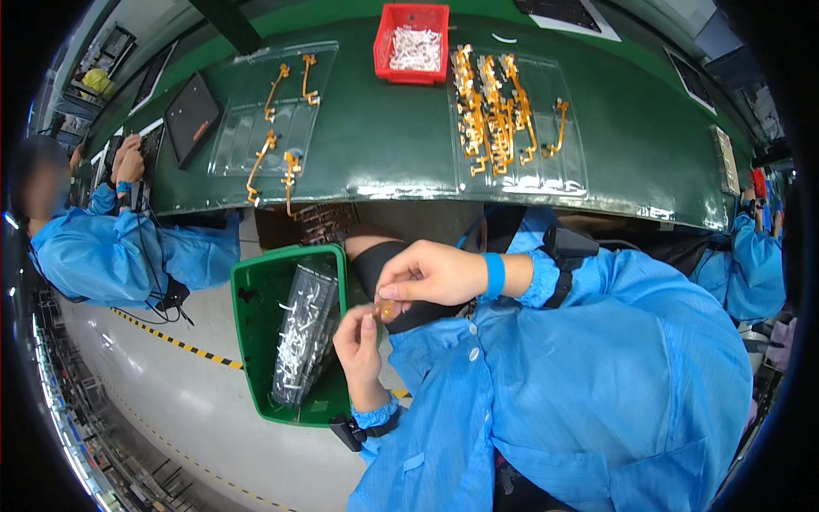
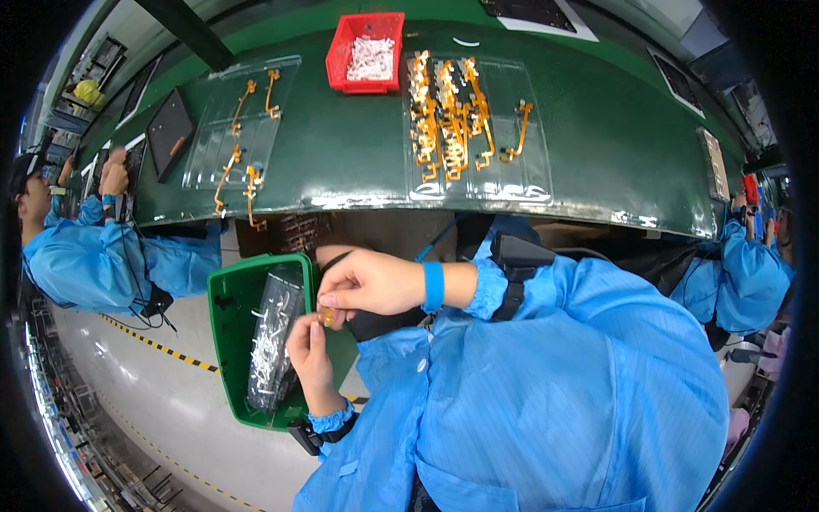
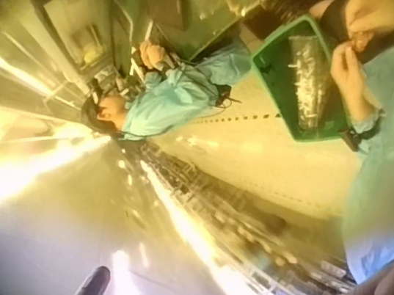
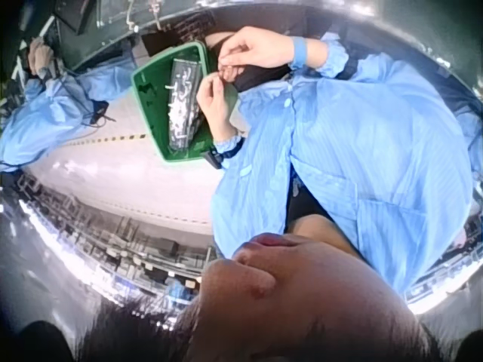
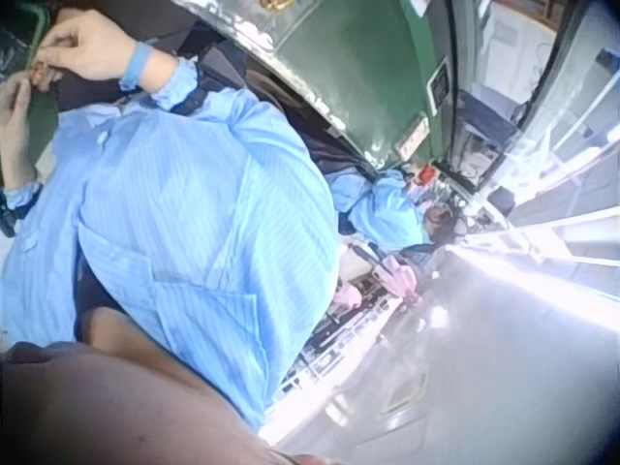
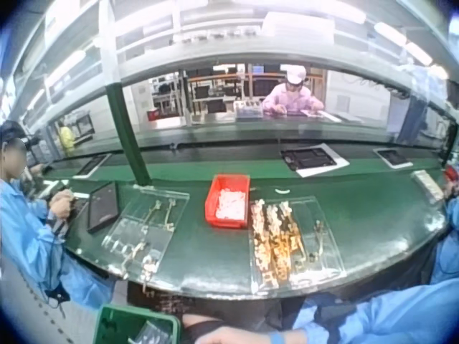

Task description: The person is manually assembling small electronic components on an assembly line.

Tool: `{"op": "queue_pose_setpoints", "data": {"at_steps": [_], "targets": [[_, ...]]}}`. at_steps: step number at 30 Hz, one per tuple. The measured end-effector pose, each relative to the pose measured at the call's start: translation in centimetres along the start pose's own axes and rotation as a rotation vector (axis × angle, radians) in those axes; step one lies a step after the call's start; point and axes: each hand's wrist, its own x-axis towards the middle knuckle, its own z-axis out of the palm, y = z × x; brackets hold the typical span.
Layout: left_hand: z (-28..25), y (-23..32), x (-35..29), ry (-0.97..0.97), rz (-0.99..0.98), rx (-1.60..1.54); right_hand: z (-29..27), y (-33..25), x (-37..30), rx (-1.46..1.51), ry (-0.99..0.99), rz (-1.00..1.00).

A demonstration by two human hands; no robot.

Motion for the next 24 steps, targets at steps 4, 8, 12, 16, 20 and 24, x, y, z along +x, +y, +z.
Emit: {"op": "queue_pose_setpoints", "data": {"at_steps": [4,8,12,16,20,24], "targets": [[0.7,-0.3,-0.2,-0.099,0.085,-0.390,-0.6,-0.3,-0.9,0.013,0.035,0.041],[0.2,2.3,-0.3,-0.128,0.015,-0.232,-2.3,-1.1,-1.9,-0.011,-0.160,0.117],[1.4,5.1,0.2,-0.199,0.139,0.047,-1.6,-1.5,-2.0,-0.011,-0.209,0.211],[1.9,5.9,0.6,-0.194,0.135,0.178,-1.6,-1.2,-2.4,-0.048,-0.175,0.083],[2.4,6.2,0.4,-0.143,0.063,0.185,-1.2,-1.4,-3.2,-0.031,-0.038,0.098],[3.9,5.1,0.9,0.061,0.222,0.364,-0.7,-1.6,-3.3,-0.200,0.034,-0.026]]}}
